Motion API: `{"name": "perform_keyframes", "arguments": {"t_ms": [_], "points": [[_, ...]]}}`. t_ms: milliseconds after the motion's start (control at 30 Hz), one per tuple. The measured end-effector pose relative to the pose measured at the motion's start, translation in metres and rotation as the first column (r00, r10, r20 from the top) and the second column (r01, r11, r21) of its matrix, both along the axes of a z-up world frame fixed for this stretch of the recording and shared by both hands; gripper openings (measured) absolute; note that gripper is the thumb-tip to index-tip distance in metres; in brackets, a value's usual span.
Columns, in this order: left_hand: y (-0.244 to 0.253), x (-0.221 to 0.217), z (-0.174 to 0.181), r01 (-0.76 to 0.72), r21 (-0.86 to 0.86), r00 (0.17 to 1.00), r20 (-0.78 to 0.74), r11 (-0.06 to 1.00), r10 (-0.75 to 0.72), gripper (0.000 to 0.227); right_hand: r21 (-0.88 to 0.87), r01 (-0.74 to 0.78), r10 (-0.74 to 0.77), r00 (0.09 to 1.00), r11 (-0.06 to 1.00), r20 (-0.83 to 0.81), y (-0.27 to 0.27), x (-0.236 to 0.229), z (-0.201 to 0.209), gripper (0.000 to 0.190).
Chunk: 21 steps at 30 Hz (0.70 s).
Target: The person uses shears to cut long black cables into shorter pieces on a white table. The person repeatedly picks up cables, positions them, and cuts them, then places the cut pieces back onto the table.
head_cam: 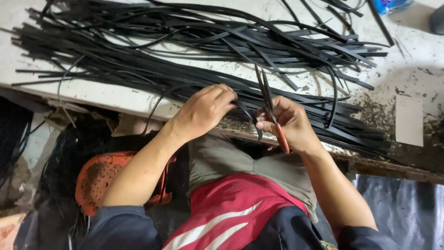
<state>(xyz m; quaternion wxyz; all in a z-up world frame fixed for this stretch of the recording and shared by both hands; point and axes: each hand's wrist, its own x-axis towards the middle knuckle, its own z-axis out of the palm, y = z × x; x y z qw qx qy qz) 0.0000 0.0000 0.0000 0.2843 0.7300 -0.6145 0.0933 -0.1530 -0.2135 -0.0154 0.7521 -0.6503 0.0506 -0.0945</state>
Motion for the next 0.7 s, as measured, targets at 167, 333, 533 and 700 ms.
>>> {"name": "perform_keyframes", "arguments": {"t_ms": [167, 333, 533, 700], "points": [[-0.02, -0.026, 0.038, 0.088, -0.109, 0.96, -0.257, 0.99, -0.114, 0.018, -0.04, 0.071, -0.072, 0.997, 0.997, -0.027, -0.013, -0.008, -0.004, 0.036], [-0.032, -0.034, 0.062, 0.208, -0.203, 0.9, -0.343, 0.957, -0.269, 0.01, -0.106, 0.118, -0.118, 0.993, 0.987, 0.003, -0.026, -0.023, 0.02, 0.038], [-0.008, -0.016, 0.092, 0.102, -0.137, 0.922, -0.36, 0.985, -0.145, 0.01, -0.187, 0.159, -0.168, 0.985, 0.969, -0.036, -0.059, -0.057, 0.041, 0.036], [-0.051, -0.056, 0.102, 0.192, -0.204, 0.869, -0.419, 0.96, -0.263, 0.007, -0.173, 0.071, -0.063, 0.997, 0.982, 0.054, -0.048, -0.042, 0.041, 0.038]]}}
